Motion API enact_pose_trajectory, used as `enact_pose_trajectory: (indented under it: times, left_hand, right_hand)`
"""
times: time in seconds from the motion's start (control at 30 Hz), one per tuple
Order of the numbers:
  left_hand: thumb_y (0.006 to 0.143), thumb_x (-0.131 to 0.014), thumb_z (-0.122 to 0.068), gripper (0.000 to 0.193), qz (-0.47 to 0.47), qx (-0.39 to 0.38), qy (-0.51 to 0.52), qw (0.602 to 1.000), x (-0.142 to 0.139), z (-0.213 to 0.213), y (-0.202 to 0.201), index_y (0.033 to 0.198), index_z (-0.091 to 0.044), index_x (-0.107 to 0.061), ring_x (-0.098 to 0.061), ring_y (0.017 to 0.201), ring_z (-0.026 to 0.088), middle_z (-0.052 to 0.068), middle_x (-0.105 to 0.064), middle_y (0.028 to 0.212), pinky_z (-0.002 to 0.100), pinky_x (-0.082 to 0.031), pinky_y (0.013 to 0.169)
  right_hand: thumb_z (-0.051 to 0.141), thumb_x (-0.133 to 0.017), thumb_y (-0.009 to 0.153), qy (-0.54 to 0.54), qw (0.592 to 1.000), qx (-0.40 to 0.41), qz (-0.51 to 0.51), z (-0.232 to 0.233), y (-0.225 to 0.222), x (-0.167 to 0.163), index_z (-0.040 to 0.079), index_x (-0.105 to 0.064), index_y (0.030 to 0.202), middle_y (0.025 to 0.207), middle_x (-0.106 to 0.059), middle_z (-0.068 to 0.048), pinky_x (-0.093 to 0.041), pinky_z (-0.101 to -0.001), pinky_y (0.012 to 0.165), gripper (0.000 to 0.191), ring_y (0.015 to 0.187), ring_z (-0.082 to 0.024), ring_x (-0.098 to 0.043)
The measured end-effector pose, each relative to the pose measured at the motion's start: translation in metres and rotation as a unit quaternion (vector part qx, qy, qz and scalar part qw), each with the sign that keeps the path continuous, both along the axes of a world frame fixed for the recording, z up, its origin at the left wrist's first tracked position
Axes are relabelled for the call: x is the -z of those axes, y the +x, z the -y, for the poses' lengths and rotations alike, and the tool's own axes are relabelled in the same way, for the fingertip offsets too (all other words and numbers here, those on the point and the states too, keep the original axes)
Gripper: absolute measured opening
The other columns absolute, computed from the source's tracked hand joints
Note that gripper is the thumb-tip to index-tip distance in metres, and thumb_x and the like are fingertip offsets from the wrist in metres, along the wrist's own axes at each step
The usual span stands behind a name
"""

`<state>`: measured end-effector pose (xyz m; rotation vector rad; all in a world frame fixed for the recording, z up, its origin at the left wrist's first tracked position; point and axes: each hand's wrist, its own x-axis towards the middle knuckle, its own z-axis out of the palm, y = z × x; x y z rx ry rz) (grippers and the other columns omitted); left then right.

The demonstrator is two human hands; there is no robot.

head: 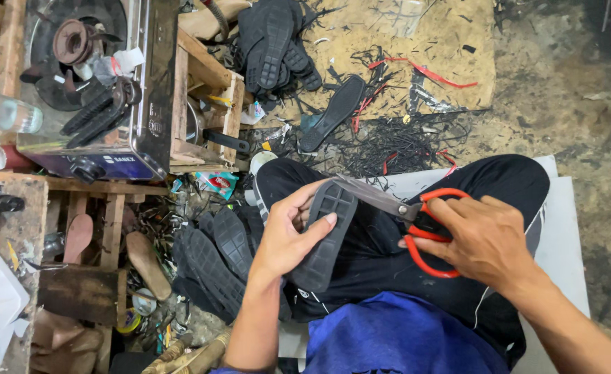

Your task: The person sits on the floor and uses red-handled shears to trim excess rubber from the edges of black shoe soles, rotating each sole to cut around its perimeter, then sets the trimmed sole aside and picks up the next one.

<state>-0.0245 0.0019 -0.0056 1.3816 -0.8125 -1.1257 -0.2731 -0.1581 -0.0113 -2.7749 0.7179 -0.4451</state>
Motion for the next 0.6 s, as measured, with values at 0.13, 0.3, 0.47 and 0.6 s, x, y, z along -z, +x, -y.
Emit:
enact_pose_trajectory:
  times: [0.13,0.3,0.47,0.6]
  left_hand:
    - [0.091,-0.069,0.002,0.053,0.029,0.067,0.017,0.997,-0.004,-0.002,0.017,0.143,0.004,-0.057,-0.066,0.113,0.01,0.007,-0.071,0.126,0.027,-0.052,0.101]
    - [0.089,-0.072,-0.001,0.055,0.029,0.11,0.048,0.992,-0.003,-0.001,0.022,0.142,0.002,-0.059,-0.066,0.107,0.009,0.006,-0.072,0.122,0.026,-0.054,0.096]
    - [0.088,-0.074,-0.004,0.055,0.022,0.167,0.05,0.984,-0.003,-0.001,0.029,0.141,0.002,-0.06,-0.065,0.105,0.007,0.004,-0.073,0.119,0.025,-0.054,0.095]
    - [0.087,-0.074,-0.005,0.055,0.014,0.223,0.083,0.971,-0.001,0.003,0.038,0.14,0.002,-0.061,-0.064,0.103,0.007,0.004,-0.073,0.117,0.025,-0.054,0.091]
  right_hand:
    - [0.057,-0.082,0.065,-0.017,0.999,-0.033,-0.011,0.007,-0.007,-0.004,0.01,-0.07,0.092,0.064,-0.066,-0.005,-0.044,-0.037,0.056,0.055,0.058,-0.025,-0.065]
    - [0.057,-0.08,0.064,-0.028,0.999,-0.037,-0.017,0.009,-0.009,-0.01,0.011,-0.071,0.094,0.068,-0.068,-0.005,-0.043,-0.0366,0.057,0.056,0.061,-0.025,-0.066]
    - [0.056,-0.08,0.068,-0.006,0.996,-0.07,-0.053,0.015,-0.01,-0.017,0.014,-0.072,0.1,0.069,-0.067,-0.004,-0.043,-0.0359,0.057,0.054,0.061,-0.024,-0.064]
    - [0.058,-0.081,0.068,0.013,0.989,-0.092,-0.113,0.024,-0.012,-0.021,0.017,-0.074,0.104,0.072,-0.067,-0.005,-0.043,-0.0366,0.056,0.055,0.058,-0.024,-0.063]
